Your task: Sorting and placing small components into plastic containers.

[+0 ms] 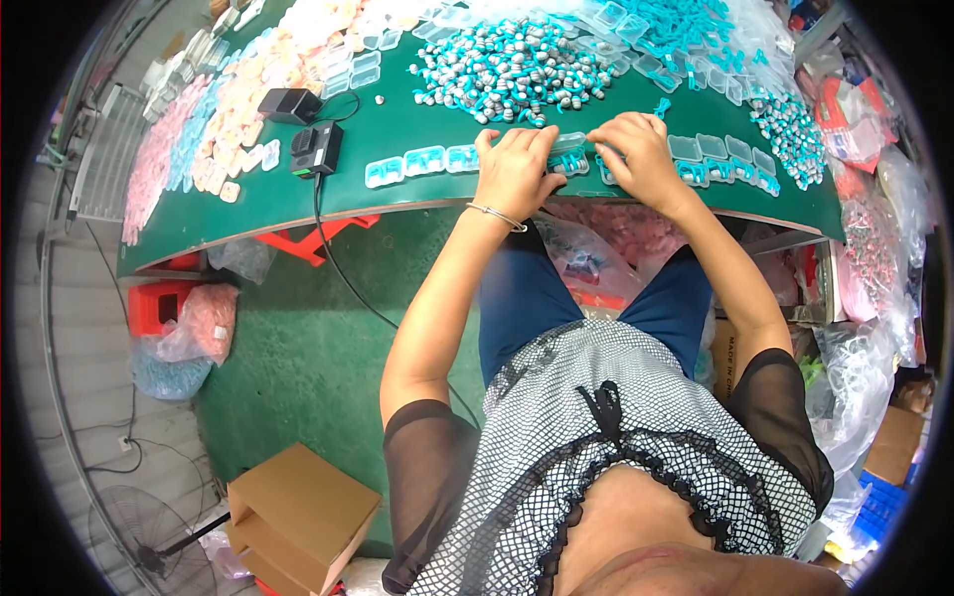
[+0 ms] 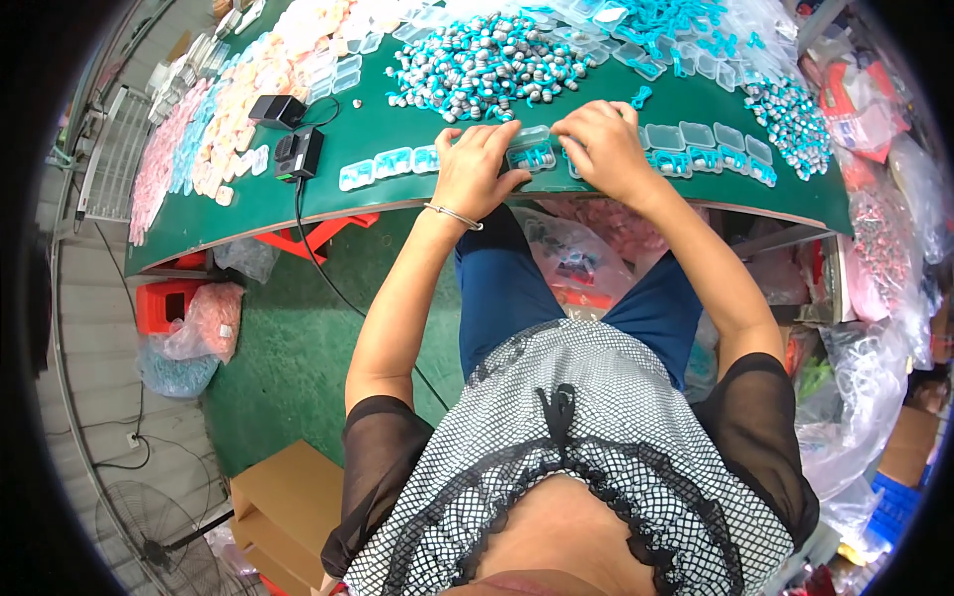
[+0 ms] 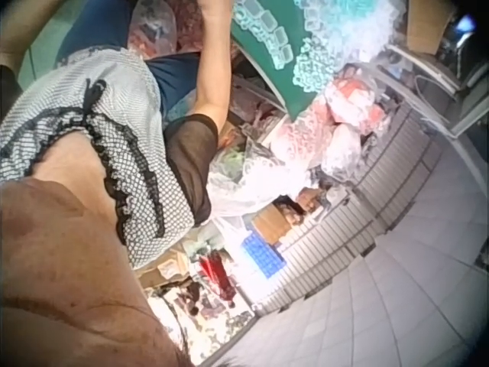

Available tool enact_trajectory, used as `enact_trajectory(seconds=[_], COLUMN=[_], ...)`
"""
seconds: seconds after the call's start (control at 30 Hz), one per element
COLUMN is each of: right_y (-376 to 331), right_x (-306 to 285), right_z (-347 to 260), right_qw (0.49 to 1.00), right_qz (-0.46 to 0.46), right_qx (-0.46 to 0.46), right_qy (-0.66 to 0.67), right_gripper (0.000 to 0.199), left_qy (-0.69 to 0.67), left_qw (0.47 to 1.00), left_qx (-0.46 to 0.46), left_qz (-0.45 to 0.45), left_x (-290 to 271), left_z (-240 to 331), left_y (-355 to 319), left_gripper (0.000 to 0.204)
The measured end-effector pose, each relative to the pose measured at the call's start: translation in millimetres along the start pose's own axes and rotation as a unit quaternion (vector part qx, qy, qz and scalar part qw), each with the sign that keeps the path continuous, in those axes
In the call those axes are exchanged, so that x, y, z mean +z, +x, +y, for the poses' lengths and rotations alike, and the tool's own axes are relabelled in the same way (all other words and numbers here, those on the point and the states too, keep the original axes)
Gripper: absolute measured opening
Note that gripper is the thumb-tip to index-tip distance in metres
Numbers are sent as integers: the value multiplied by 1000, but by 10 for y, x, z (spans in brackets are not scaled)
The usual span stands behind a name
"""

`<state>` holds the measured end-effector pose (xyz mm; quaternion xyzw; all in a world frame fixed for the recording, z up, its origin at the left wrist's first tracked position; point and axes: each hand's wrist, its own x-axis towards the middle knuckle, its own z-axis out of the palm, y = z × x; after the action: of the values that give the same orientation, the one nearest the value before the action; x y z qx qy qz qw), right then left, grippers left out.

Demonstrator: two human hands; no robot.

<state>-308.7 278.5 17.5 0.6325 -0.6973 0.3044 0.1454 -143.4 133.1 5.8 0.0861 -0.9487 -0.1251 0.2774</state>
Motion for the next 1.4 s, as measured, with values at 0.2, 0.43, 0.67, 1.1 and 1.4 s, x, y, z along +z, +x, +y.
enact_trajectory(seconds=[0.2,0.43,0.67,1.1,1.4], right_y=[-139,-123,-63,141,125], right_x=[66,64,-6,-28,121], right_z=[-140,-211,-292,-236,-118], right_qw=[997,989,965,992,990], right_qz=[-11,-20,-52,-11,-35], right_qx=[14,-32,-95,-54,-110], right_qy=[-77,-142,-237,-109,-81], right_gripper=[18,19,21,27,24], left_qy=[-12,-4,20,31,-29], left_qw=[1000,1000,999,992,990], left_qx=[-8,-12,1,40,39], left_qz=[21,14,33,115,131], left_x=[28,25,58,136,147], left_z=[2,22,68,8,-73], left_y=[-26,-29,-62,-26,-20], left_gripper=[64,64,52,26,26])
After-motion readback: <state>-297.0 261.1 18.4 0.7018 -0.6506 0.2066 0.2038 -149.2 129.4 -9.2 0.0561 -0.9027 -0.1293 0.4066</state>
